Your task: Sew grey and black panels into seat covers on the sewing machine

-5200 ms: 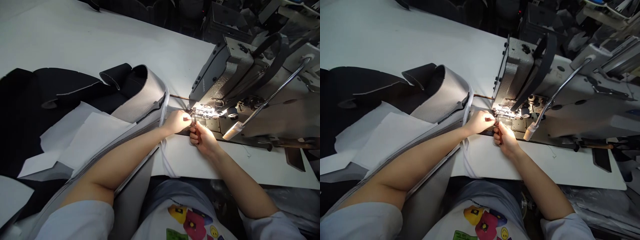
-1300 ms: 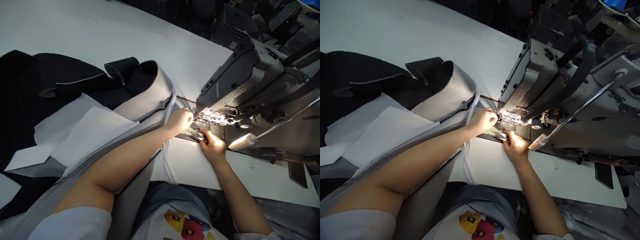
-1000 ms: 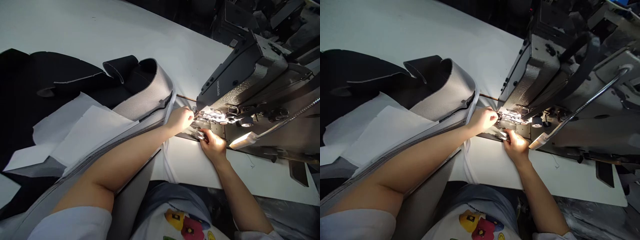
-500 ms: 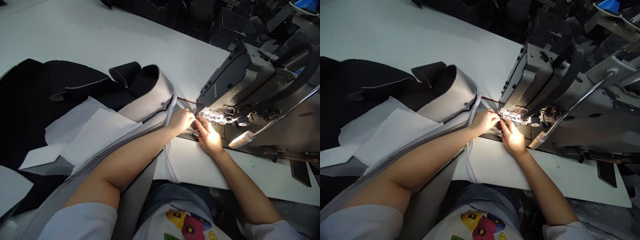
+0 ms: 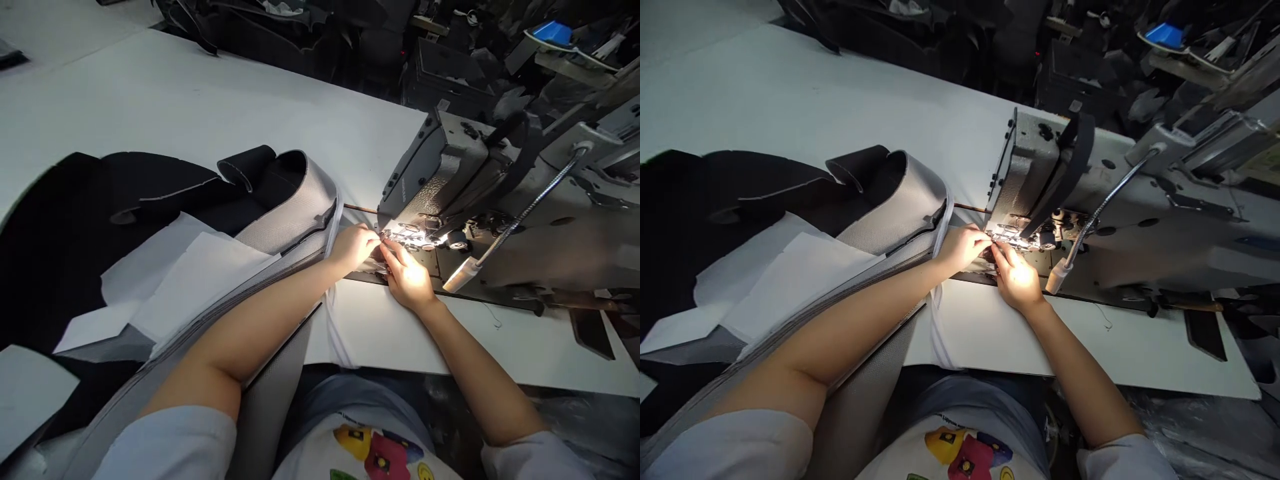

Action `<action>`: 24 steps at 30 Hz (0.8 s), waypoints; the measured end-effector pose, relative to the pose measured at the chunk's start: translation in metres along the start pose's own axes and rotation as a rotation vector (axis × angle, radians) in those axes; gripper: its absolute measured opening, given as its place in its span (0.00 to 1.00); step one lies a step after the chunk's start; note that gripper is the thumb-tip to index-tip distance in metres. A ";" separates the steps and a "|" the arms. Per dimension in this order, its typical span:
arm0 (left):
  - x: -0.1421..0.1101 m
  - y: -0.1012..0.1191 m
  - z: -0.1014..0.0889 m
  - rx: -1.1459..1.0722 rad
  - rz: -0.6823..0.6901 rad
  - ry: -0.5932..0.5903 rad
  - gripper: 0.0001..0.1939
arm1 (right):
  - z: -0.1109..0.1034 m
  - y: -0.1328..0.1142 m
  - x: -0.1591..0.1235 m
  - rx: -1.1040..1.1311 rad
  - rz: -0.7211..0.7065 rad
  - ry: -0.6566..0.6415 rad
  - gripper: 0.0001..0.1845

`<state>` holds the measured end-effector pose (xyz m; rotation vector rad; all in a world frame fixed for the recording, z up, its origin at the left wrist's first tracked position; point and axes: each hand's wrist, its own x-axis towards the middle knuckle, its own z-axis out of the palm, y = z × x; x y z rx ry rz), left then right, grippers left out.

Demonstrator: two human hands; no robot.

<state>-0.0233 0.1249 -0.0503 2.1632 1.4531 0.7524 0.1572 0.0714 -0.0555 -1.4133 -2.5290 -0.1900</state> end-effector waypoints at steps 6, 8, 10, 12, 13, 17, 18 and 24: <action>0.000 -0.001 0.000 -0.016 -0.005 0.017 0.11 | 0.002 0.000 0.003 0.028 -0.001 -0.023 0.35; -0.002 0.002 -0.001 -0.003 0.003 0.033 0.10 | 0.004 0.000 0.003 0.037 0.002 -0.005 0.35; -0.005 0.006 -0.002 0.000 0.004 0.060 0.08 | 0.005 0.001 0.000 0.054 -0.012 0.033 0.34; -0.009 0.010 -0.004 -0.023 -0.024 0.105 0.09 | 0.005 0.001 -0.006 0.094 -0.072 0.072 0.33; -0.011 0.011 -0.005 -0.031 -0.037 0.132 0.11 | 0.005 0.001 -0.010 0.122 -0.123 0.079 0.33; -0.016 0.011 -0.010 -0.023 -0.010 0.169 0.19 | 0.002 -0.001 -0.023 0.230 -0.326 0.030 0.33; -0.016 0.010 -0.011 -0.033 -0.010 0.150 0.19 | 0.001 -0.001 -0.025 0.245 -0.338 0.027 0.32; -0.017 0.008 -0.014 -0.060 -0.112 0.037 0.18 | 0.007 0.002 -0.029 0.310 -0.297 0.128 0.30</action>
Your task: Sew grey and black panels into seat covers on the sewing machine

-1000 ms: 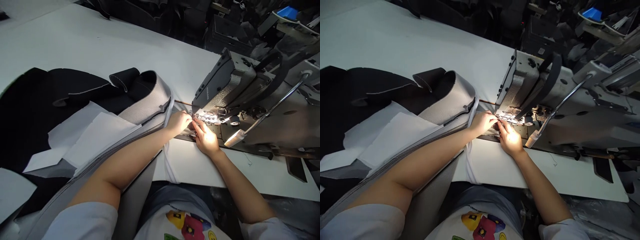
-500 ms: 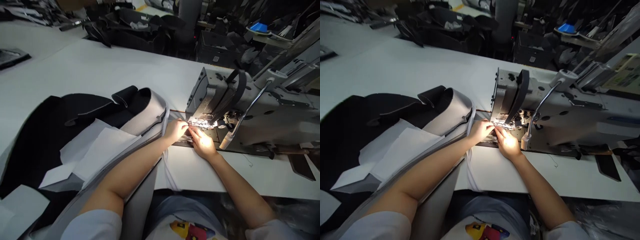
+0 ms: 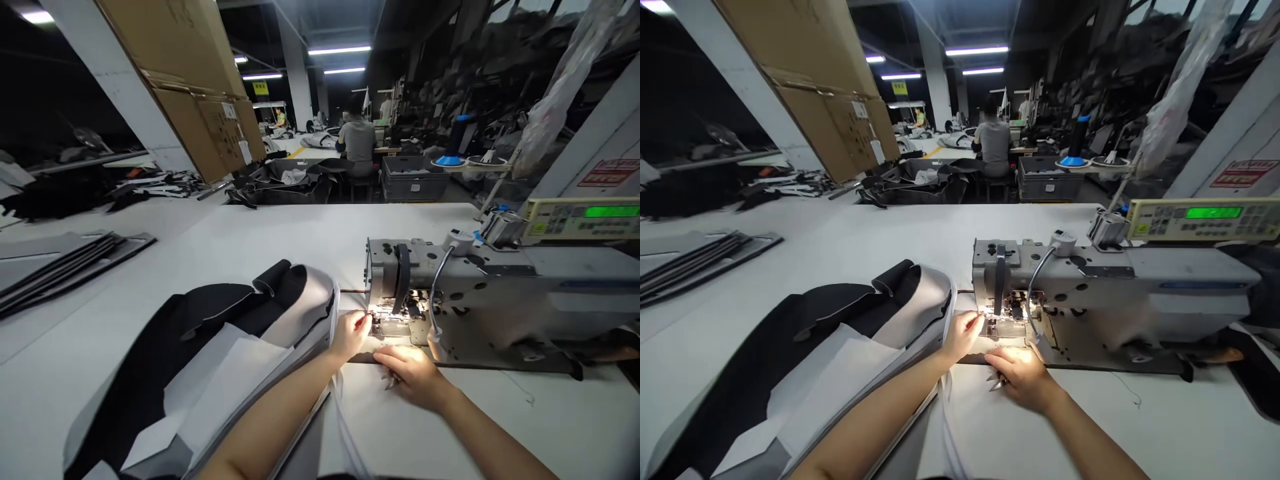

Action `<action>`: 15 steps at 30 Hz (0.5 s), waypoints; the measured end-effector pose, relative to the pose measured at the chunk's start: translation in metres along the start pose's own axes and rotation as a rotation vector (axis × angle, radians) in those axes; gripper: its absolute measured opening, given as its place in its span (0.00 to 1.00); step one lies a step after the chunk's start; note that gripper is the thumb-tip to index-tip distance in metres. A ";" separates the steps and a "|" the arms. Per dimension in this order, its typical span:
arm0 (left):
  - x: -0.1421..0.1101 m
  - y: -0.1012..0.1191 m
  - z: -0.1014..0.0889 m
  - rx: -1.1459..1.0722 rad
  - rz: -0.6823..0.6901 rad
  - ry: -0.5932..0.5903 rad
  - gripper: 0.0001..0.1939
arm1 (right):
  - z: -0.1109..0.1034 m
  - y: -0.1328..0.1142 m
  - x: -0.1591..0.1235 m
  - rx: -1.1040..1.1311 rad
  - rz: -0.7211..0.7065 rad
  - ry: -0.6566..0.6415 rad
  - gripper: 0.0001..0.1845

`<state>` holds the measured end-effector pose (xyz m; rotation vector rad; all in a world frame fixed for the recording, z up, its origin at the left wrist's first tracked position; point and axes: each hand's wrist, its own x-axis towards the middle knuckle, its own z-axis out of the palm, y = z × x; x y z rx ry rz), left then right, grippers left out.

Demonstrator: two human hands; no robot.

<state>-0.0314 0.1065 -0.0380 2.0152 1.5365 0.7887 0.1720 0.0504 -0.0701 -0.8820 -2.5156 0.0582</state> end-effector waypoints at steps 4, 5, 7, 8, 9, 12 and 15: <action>0.001 0.005 0.000 0.023 -0.021 -0.025 0.18 | 0.004 0.003 -0.001 0.009 0.052 0.025 0.25; 0.002 0.008 -0.001 0.034 -0.018 -0.030 0.18 | 0.004 0.002 0.000 0.009 0.064 0.036 0.24; 0.005 0.014 -0.002 0.057 -0.009 -0.051 0.18 | 0.002 0.001 0.003 0.005 0.089 0.053 0.21; 0.006 0.018 -0.004 0.067 -0.005 -0.068 0.18 | -0.001 -0.001 0.006 0.000 0.103 0.054 0.19; 0.006 0.021 -0.007 0.074 0.001 -0.096 0.19 | -0.003 -0.002 0.007 -0.005 0.116 0.052 0.17; -0.010 0.028 -0.027 0.064 0.010 -0.267 0.16 | -0.013 -0.007 0.006 -0.032 0.164 0.036 0.13; -0.057 0.026 -0.063 0.111 0.057 -0.514 0.09 | -0.023 -0.010 -0.010 -0.059 0.228 0.000 0.14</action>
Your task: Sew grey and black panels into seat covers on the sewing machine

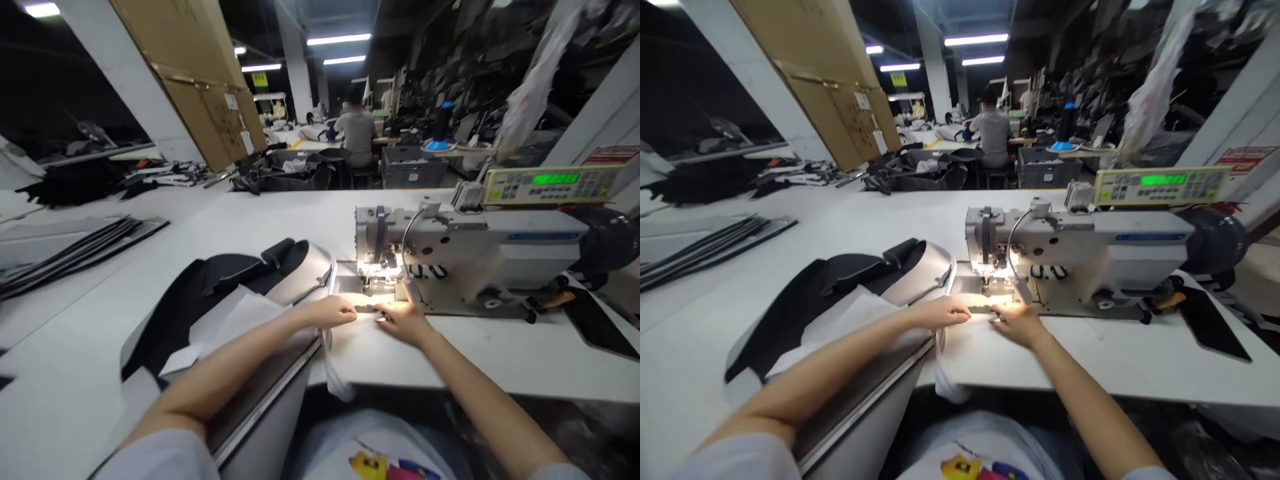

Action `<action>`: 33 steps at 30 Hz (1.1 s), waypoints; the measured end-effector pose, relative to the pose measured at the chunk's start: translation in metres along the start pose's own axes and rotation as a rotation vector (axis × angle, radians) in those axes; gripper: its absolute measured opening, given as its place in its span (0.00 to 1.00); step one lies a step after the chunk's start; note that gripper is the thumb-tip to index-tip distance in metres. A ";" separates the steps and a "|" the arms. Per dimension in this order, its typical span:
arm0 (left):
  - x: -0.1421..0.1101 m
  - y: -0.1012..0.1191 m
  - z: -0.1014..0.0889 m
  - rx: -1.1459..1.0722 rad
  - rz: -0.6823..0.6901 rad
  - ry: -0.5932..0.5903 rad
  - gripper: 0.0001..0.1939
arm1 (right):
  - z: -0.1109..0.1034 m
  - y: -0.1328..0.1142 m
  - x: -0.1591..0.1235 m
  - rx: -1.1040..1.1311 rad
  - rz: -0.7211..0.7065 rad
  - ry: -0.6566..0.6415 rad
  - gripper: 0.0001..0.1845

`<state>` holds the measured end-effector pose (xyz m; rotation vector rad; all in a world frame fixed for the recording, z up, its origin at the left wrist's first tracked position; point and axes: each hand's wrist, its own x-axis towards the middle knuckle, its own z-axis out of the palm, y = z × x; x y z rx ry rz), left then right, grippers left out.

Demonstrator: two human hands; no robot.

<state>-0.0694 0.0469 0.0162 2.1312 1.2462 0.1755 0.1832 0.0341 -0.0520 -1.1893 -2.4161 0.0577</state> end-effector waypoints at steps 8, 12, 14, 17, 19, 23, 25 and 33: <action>-0.146 0.016 0.043 0.652 -0.289 0.030 0.36 | -0.009 0.029 -0.046 -0.265 0.198 0.101 0.20; -0.132 0.017 0.066 0.653 -0.400 0.072 0.39 | -0.005 0.023 -0.043 -0.322 0.085 0.162 0.19; -0.121 0.012 0.066 0.573 -0.432 0.041 0.41 | 0.000 0.012 -0.037 -0.233 -0.044 0.164 0.17; -0.113 -0.004 0.055 0.405 -0.384 -0.012 0.36 | 0.008 -0.013 -0.021 -0.080 -0.179 0.121 0.16; -0.110 -0.017 0.043 0.273 -0.317 -0.008 0.23 | 0.012 -0.031 -0.007 -0.024 -0.226 0.067 0.17; -0.094 -0.028 0.021 0.088 -0.257 0.093 0.07 | 0.017 -0.062 0.024 0.041 -0.327 0.016 0.18; -0.082 -0.023 0.013 -0.004 -0.227 0.118 0.05 | 0.024 -0.073 0.037 0.092 -0.388 0.028 0.19; -0.081 -0.040 -0.046 0.141 -0.123 0.216 0.15 | 0.061 -0.083 0.050 0.053 -0.335 0.051 0.20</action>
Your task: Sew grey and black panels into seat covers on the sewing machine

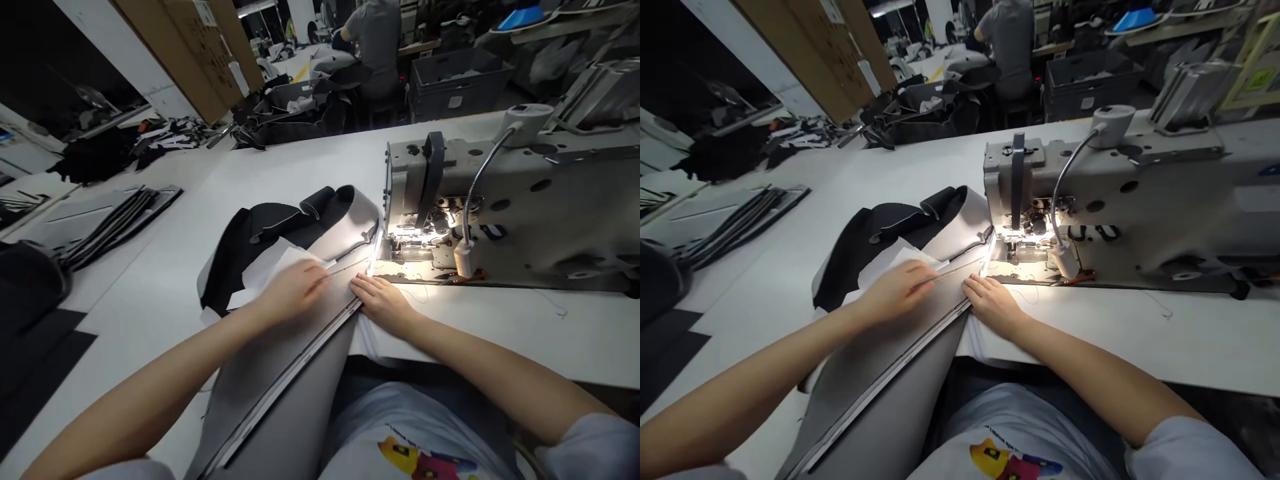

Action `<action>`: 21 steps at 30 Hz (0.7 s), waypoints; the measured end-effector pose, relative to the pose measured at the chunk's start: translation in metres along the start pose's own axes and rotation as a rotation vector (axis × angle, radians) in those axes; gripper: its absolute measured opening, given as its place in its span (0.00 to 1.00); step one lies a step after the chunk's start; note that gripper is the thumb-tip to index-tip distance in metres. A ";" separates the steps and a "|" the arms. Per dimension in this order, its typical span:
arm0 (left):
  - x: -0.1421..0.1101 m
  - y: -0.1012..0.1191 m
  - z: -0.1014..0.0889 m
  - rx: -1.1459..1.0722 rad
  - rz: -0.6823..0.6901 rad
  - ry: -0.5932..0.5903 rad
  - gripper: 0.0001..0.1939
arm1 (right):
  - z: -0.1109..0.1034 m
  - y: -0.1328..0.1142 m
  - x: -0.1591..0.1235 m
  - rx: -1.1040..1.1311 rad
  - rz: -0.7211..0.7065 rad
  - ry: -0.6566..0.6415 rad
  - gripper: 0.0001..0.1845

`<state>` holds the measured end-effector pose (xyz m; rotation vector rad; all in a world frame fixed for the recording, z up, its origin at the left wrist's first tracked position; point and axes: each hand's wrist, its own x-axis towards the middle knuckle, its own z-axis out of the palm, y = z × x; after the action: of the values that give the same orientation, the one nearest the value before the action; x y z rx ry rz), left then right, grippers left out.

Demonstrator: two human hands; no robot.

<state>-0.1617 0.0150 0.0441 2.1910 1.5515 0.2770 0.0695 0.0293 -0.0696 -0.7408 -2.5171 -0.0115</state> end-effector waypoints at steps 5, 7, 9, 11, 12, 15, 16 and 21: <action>-0.057 -0.056 -0.008 -0.352 -0.669 -0.015 0.29 | -0.001 -0.003 -0.003 -0.061 0.007 0.082 0.13; -0.086 -0.056 -0.003 -0.651 -0.805 -0.196 0.31 | -0.001 -0.004 -0.002 -0.108 -0.036 0.106 0.12; -0.106 -0.046 -0.002 -0.802 -0.823 -0.310 0.31 | 0.001 -0.007 0.001 -0.173 -0.049 0.087 0.12; -0.110 -0.032 -0.008 -0.769 -0.782 -0.293 0.31 | 0.002 -0.011 0.005 -0.224 -0.029 0.034 0.13; -0.107 -0.025 -0.013 -0.708 -0.767 -0.245 0.32 | 0.002 -0.014 0.007 -0.237 -0.011 0.002 0.14; -0.087 -0.001 -0.033 -0.457 -0.721 -0.174 0.35 | 0.001 -0.024 0.014 -0.251 0.064 -0.074 0.14; -0.079 0.008 -0.040 -0.321 -0.679 -0.203 0.34 | -0.001 -0.028 0.017 -0.255 0.092 -0.098 0.14; -0.022 0.059 -0.074 0.633 -0.434 -0.350 0.14 | -0.010 -0.034 0.032 -0.133 0.159 -0.303 0.16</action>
<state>-0.1495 -0.0046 0.1392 2.0687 2.0177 -0.7860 0.0338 0.0152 -0.0413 -1.0654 -2.7539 -0.0126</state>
